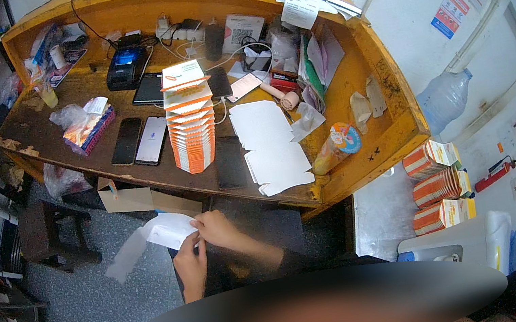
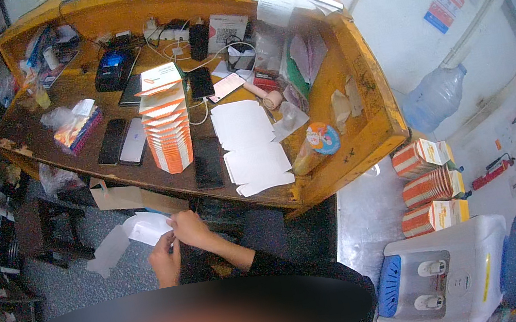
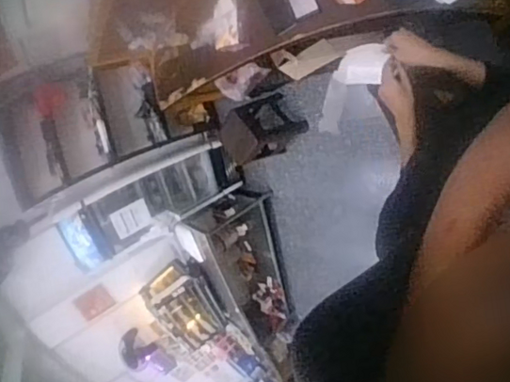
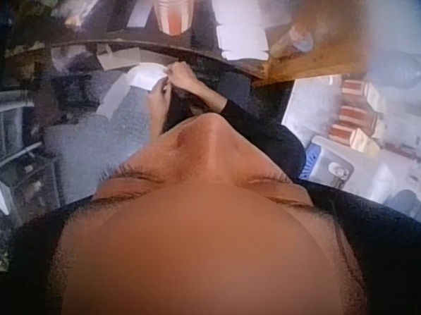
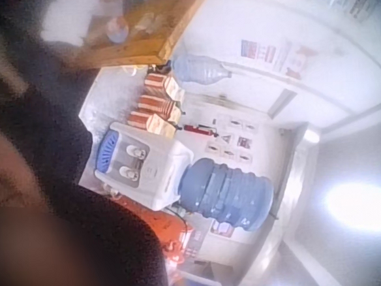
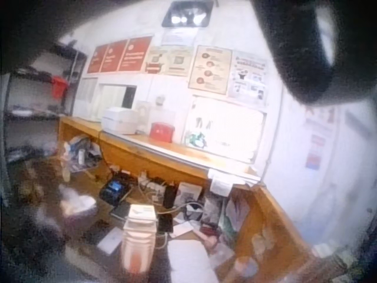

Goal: The person repeatedly folds flat cardboard pieces into small rectangular boxes and stacks them on a cluttered counter. The person handles each piece by hand, folding edges and tucking flaps to form the box shape, then places the finished box on a growing stack.

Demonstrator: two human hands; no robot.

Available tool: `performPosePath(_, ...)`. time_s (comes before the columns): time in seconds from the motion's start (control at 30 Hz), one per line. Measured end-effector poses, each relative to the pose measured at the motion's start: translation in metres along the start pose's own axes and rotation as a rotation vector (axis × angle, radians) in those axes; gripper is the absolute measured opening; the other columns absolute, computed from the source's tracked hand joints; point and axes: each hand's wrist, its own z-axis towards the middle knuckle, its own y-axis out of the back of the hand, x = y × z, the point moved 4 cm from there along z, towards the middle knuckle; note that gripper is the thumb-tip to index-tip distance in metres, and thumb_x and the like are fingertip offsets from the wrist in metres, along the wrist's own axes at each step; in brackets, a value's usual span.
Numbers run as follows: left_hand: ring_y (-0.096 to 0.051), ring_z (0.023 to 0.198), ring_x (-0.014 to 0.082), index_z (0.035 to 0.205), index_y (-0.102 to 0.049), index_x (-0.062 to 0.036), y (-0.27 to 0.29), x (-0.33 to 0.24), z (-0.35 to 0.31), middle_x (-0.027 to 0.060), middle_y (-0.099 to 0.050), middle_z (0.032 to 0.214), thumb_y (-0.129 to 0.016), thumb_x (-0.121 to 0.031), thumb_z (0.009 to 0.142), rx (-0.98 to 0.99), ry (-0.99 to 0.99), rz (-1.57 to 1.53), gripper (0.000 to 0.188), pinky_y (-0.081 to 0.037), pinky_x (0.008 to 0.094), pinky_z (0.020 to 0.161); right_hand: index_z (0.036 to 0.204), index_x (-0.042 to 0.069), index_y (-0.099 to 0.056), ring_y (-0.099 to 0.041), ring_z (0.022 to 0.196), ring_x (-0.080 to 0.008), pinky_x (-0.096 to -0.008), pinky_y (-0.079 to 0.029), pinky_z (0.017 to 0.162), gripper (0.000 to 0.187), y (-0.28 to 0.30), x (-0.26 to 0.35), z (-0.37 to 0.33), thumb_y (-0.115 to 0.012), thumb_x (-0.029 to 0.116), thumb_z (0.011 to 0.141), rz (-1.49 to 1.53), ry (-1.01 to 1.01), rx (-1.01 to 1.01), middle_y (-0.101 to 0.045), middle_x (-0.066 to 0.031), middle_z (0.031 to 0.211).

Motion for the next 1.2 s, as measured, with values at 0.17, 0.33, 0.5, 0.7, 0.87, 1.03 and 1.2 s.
performPosePath(0.17, -0.069, 0.091, 0.0268, 0.107, -0.064, -0.0008, -0.012, 0.001, -0.002, 0.0151, -0.069, 0.099, -0.074, -0.005, 0.077, -0.16, 0.038, -0.117, 0.032, -0.055, 0.0354, 0.075, 0.082, -0.003, -0.066, -0.063, 0.076, -0.0448, -0.0502, -0.05, 0.071, 0.031, 0.008, 0.005, -0.003, -0.053, 0.023, 0.092, 0.051, 0.007, 0.007, -0.063, -0.0273, 0.077)
performPosePath(0.33, -0.066, 0.088, 0.0289, 0.102, -0.065, 0.0003, -0.009, -0.012, 0.004, 0.015, -0.067, 0.098, -0.07, -0.001, 0.077, -0.293, -0.028, -0.022, 0.026, -0.054, 0.0367, 0.072, 0.083, -0.002, -0.065, -0.063, 0.074, -0.0437, -0.0499, -0.05, 0.07, 0.028, 0.015, 0.02, -0.007, -0.052, 0.022, 0.092, 0.162, 0.114, -0.114, -0.064, -0.0253, 0.078)
performPosePath(0.5, -0.063, 0.075, 0.0335, 0.104, -0.066, 0.0004, -0.016, -0.011, 0.01, 0.0164, -0.065, 0.086, -0.069, -0.002, 0.079, -0.306, -0.231, 0.101, 0.026, -0.05, 0.0397, 0.066, 0.083, 0.001, -0.068, -0.065, 0.072, -0.0404, -0.0469, -0.052, 0.068, 0.022, 0.027, 0.015, -0.002, -0.058, 0.02, 0.087, 0.022, 0.17, -0.231, -0.066, -0.0224, 0.079)
performPosePath(0.7, -0.065, 0.068, 0.0238, 0.102, -0.068, 0.0022, -0.042, 0.006, 0.011, 0.012, -0.068, 0.082, -0.067, -0.003, 0.085, -0.309, -0.122, -0.106, 0.018, -0.052, 0.0341, 0.065, 0.088, 0.003, -0.072, -0.066, 0.069, -0.0378, -0.0432, -0.053, 0.066, 0.015, 0.039, -0.01, 0.006, -0.063, 0.012, 0.08, -0.18, 0.03, -0.183, -0.066, -0.021, 0.077)
performPosePath(0.87, -0.065, 0.079, 0.0125, 0.103, -0.066, 0.0039, -0.055, 0.041, 0.009, 0.0071, -0.069, 0.093, -0.065, -0.009, 0.091, -0.312, 0.425, -0.907, 0.017, -0.053, 0.0254, 0.072, 0.091, 0.004, -0.072, -0.067, 0.075, -0.0356, -0.042, -0.054, 0.067, 0.016, 0.038, -0.005, -0.012, -0.062, 0.005, 0.079, 0.061, 0.225, -0.27, -0.067, -0.0186, 0.089)
performPosePath(1.03, -0.064, 0.095, 0.0146, 0.11, -0.062, 0.0005, -0.046, 0.051, 0.006, 0.0069, -0.065, 0.108, -0.06, -0.007, 0.093, -0.444, 0.502, -1.256, 0.018, -0.052, 0.0249, 0.082, 0.097, 0.007, -0.073, -0.067, 0.082, -0.0254, -0.0361, -0.056, 0.07, 0.021, 0.027, 0.008, -0.029, -0.063, 0.003, 0.079, -0.009, 0.415, -0.315, -0.063, -0.0091, 0.096)
performPosePath(1.2, -0.062, 0.101, 0.018, 0.114, -0.059, 0.0015, -0.035, 0.044, 0.006, 0.0093, -0.063, 0.112, -0.056, -0.005, 0.094, -0.447, 0.442, -1.252, 0.022, -0.051, 0.0292, 0.09, 0.097, 0.005, -0.073, -0.067, 0.081, -0.0219, -0.0315, -0.054, 0.069, 0.023, 0.016, 0.019, -0.03, -0.069, 0.0, 0.075, 0.149, 0.421, -0.382, -0.06, -0.0088, 0.09)
